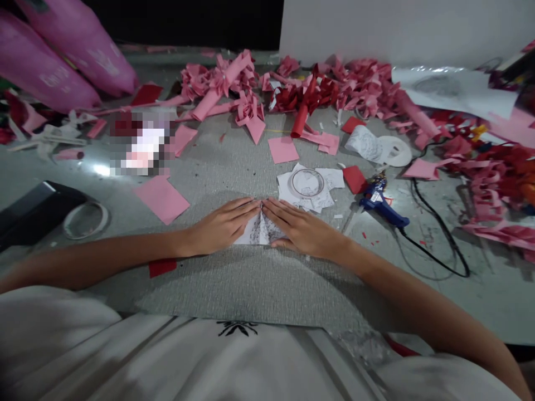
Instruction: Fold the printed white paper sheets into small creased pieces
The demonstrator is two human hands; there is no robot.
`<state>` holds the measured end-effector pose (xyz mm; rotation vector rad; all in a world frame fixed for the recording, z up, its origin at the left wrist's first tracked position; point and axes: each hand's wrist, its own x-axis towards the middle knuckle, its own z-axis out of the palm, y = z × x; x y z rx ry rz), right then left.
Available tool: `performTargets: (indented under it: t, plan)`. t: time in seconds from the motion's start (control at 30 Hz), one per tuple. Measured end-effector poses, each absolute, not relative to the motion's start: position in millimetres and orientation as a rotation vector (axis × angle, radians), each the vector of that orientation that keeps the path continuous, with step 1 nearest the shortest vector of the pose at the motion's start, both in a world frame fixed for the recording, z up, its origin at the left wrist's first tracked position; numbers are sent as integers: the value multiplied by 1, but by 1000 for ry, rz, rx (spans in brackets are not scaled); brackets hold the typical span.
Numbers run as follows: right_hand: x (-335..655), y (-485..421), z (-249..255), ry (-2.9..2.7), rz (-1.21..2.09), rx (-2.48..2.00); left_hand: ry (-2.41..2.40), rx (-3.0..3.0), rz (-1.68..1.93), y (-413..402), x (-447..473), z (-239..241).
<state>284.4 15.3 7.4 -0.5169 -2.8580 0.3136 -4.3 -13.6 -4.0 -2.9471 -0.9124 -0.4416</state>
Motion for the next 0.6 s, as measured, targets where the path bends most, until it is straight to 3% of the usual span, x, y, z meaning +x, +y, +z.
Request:
performTargets:
  t: [0.6]
  plan:
    - [274,-2,8,-2786,386,-683,-1096,-3034,-419,-16,-1,7]
